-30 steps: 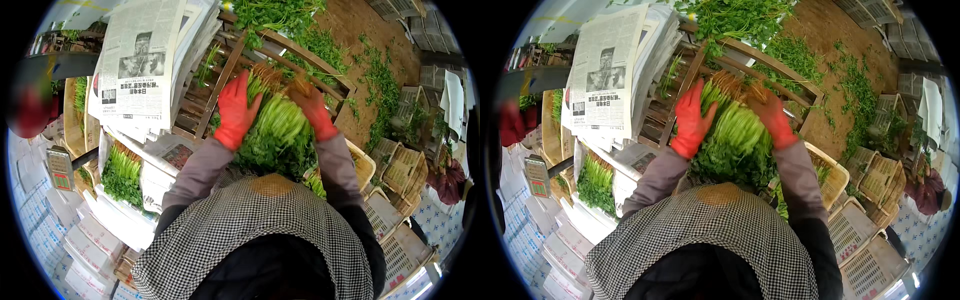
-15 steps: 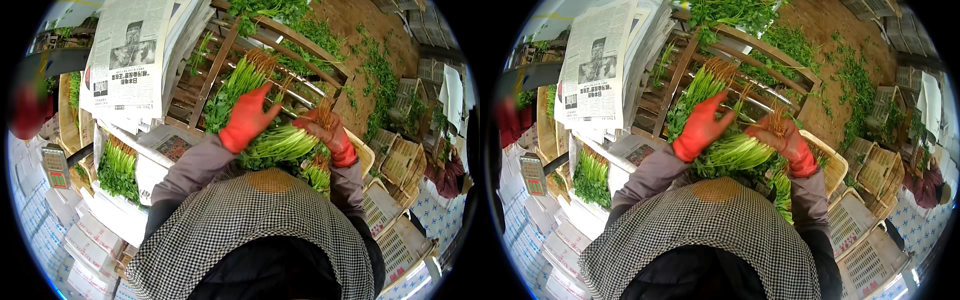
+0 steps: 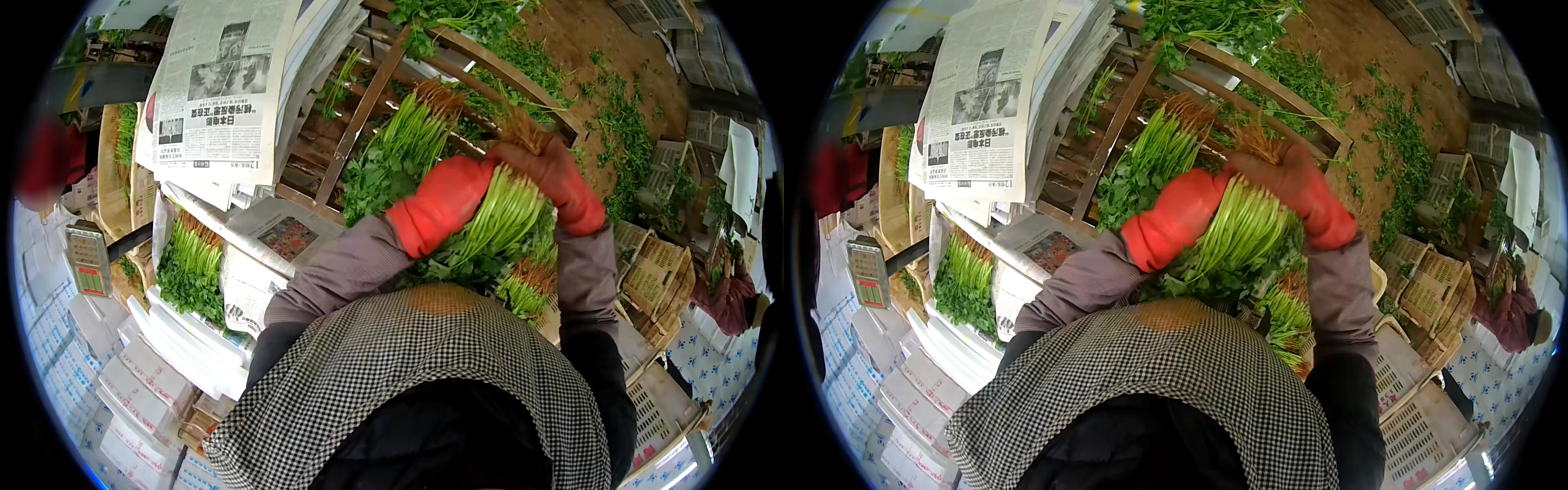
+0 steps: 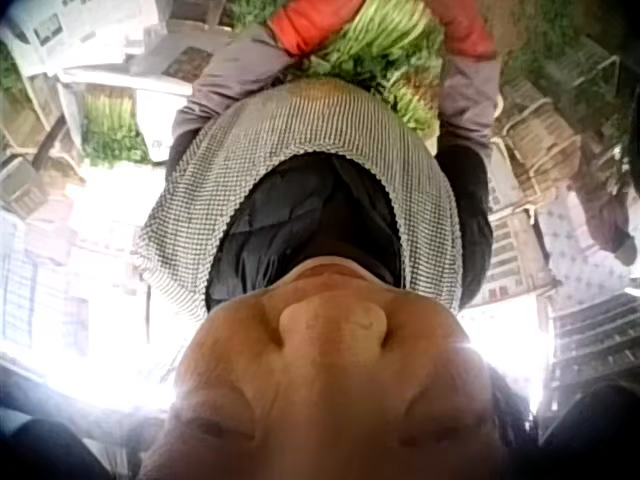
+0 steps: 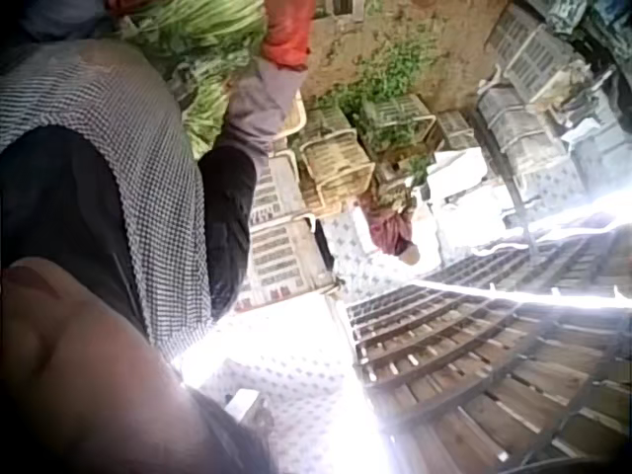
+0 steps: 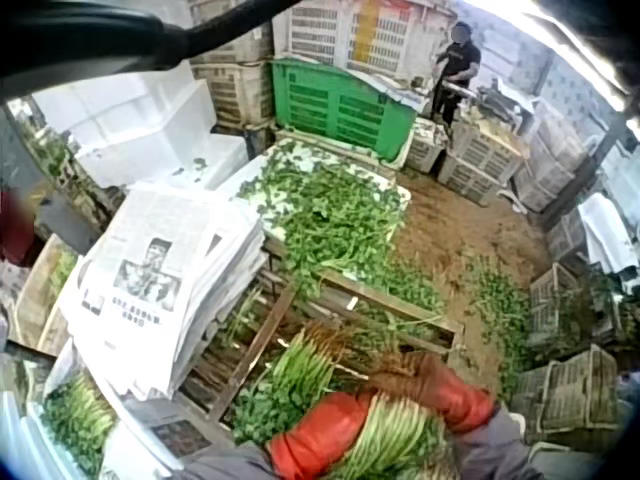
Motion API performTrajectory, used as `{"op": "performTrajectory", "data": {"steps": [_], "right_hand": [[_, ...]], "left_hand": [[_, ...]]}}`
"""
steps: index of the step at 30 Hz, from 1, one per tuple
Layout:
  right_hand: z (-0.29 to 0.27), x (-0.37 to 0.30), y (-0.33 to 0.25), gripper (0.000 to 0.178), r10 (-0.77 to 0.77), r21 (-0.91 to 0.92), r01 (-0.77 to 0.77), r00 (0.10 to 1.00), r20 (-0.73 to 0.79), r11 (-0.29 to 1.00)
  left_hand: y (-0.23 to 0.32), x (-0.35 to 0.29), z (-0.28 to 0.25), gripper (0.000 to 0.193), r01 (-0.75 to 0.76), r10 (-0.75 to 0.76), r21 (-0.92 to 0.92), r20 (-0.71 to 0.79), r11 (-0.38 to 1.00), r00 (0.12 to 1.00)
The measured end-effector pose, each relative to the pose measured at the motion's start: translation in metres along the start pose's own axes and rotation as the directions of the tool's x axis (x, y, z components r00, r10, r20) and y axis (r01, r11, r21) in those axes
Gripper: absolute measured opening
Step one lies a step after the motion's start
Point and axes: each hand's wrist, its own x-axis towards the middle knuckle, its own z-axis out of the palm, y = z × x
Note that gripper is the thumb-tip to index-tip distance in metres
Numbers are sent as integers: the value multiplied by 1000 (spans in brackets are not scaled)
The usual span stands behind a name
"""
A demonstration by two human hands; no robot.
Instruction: The person gathers bunches of leafy green vegetables from a basket, aligns them on a wooden rack, and places them into a white styrofoam box. The person repeats this process, transferring vegetables from the basket to the box while occasionally using newspaper to line the box.
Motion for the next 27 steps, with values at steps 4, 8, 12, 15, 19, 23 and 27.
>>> {"op": "performTrajectory", "data": {"steps": [4, 8, 12, 15, 19, 23, 27], "right_hand": [[-2, 33, 10, 29, -112, -141, 122, 991, 74, 983], [3, 108, 70, 30, 218, -643, -358, 932, -289, 677], [19, 138, 73, 38, 139, -453, -196, 978, -155, 870], [19, 134, 83, 37, 58, 5, -57, 997, -48, 998], [22, 96, 58, 34, -58, 133, 55, 998, 15, 990], [14, 66, 46, 34, -89, 126, 80, 994, 68, 989], [16, 52, 28, 36, -30, 67, 25, 996, 81, 997]], "left_hand": [[-50, 27, -65, 66, 204, -162, -336, 148, 920, 976], [-106, 31, -44, 100, 501, -500, 175, -55, 848, 865], [-143, 14, 12, 89, 310, -313, -75, -39, 948, 949], [-141, 6, -7, 67, 376, -389, -418, 56, 827, 919], [-126, -6, -28, 52, 268, -275, -551, 72, 790, 959], [-104, -6, -64, 48, 322, -199, -683, 255, 656, 946], [-99, -7, -58, 46, 255, -100, -694, 256, 674, 962]]}}
